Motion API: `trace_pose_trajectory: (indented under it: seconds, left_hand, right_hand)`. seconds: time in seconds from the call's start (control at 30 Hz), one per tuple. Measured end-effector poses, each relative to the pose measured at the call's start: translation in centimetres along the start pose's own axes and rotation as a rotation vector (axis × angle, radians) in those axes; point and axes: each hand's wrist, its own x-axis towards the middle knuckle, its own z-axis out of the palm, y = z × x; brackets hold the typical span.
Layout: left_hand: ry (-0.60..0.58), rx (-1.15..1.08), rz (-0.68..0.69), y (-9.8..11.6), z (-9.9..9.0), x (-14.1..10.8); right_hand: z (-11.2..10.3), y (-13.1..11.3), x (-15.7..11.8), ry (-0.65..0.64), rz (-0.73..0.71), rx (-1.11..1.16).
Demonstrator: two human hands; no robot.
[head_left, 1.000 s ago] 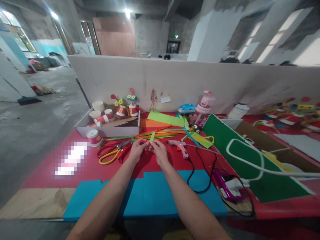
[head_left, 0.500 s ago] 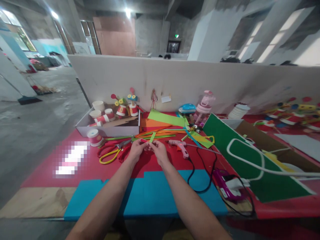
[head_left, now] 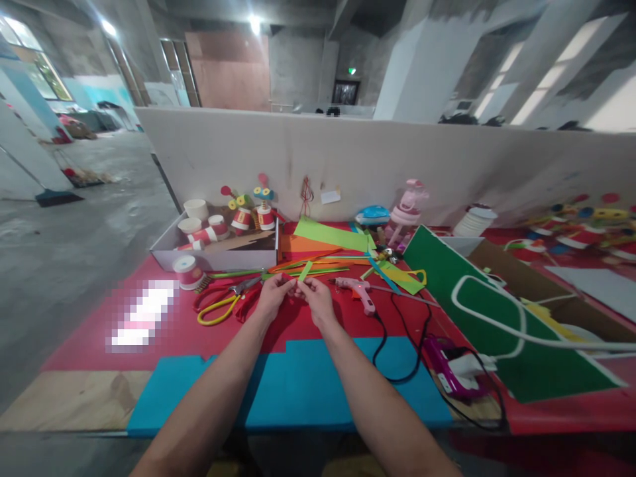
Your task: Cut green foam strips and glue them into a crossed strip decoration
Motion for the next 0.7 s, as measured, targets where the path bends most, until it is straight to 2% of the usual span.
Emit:
trace_pose_trajectory:
  seconds: [0.23,0.7]
  left_hand:
    - [-0.022,-0.027,-0.066,0.22,0.35,-0.09]
    - [0.029,0.051,-0.031,0.48,0.04,-0.06]
  right_hand:
    - [0.33,-0.26,-0.19,-0.022,-0.009,0.105]
    - [0.04,-0.20,0.03,-0.014,0.039,0.050]
